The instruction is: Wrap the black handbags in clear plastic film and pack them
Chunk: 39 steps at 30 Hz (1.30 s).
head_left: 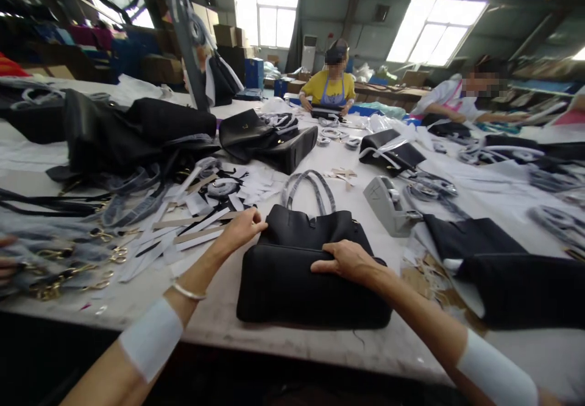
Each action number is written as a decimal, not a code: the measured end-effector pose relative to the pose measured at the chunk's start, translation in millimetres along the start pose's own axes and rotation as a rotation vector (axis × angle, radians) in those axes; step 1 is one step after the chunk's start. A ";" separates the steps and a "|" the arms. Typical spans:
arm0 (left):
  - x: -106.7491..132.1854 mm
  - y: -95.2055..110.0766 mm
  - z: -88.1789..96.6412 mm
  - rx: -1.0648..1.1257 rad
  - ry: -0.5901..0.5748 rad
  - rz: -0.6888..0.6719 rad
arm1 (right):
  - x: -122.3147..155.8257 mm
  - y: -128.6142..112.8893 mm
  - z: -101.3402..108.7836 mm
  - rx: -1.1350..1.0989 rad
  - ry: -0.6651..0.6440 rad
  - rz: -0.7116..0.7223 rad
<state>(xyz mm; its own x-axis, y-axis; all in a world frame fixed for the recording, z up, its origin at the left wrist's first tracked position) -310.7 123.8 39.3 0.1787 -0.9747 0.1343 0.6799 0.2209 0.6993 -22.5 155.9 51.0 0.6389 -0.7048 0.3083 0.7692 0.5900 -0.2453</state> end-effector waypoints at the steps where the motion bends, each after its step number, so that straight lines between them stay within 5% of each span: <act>1: 11.8 10.1 4.4 -0.014 -0.015 -0.067 | -1.6 -1.3 -2.5 0.001 -0.004 -0.010; 4: 50.1 39.7 -4.2 -0.251 -0.173 -0.353 | -6.7 -3.0 -7.3 -0.038 -0.004 -0.017; 8: 74.2 54.5 -42.3 -0.669 -0.170 -0.441 | -12.6 25.8 1.1 -0.384 -0.057 0.025; 13: 66.6 43.3 -55.9 -0.498 -0.194 -0.437 | -2.3 91.1 23.0 -0.764 0.028 -0.084; 18: 54.5 50.8 -53.7 -0.313 -0.335 -0.391 | -9.0 92.8 8.6 -0.755 -0.152 -0.088; 25: 49.6 62.6 -77.3 -0.491 -0.065 -0.467 | -26.6 97.5 14.3 -0.606 -0.294 -0.175; 29: 58.6 56.6 -81.1 -0.517 0.019 -0.616 | -19.8 92.3 29.5 -0.777 -0.247 -0.078; 32: 70.5 59.5 -77.7 -0.534 0.075 -0.682 | -23.2 77.5 17.9 -0.842 -0.361 -0.056; 36: 84.3 67.2 -73.7 -0.553 0.096 -0.668 | -32.2 75.3 -1.1 -0.700 -0.495 -0.179; 39: 83.7 70.5 -72.6 -0.539 0.055 -0.600 | -32.9 84.7 4.6 -0.631 -0.570 -0.204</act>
<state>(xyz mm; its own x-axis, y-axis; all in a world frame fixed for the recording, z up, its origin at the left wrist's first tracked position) -196.2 60.2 48.9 -0.3004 -0.9324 -0.2012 0.9181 -0.3398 0.2041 21.5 230.9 24.3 0.5158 -0.3691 0.7731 0.8373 0.0265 -0.5460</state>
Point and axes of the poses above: each hand's wrist, its own x-axis away from the middle knuckle, its own z-axis out of the back of the hand, y = z × x, the point moved 1 cm from there along -x, towards the middle knuckle, and after that the axes turned 1 degree about z, right-handed, at the moved point
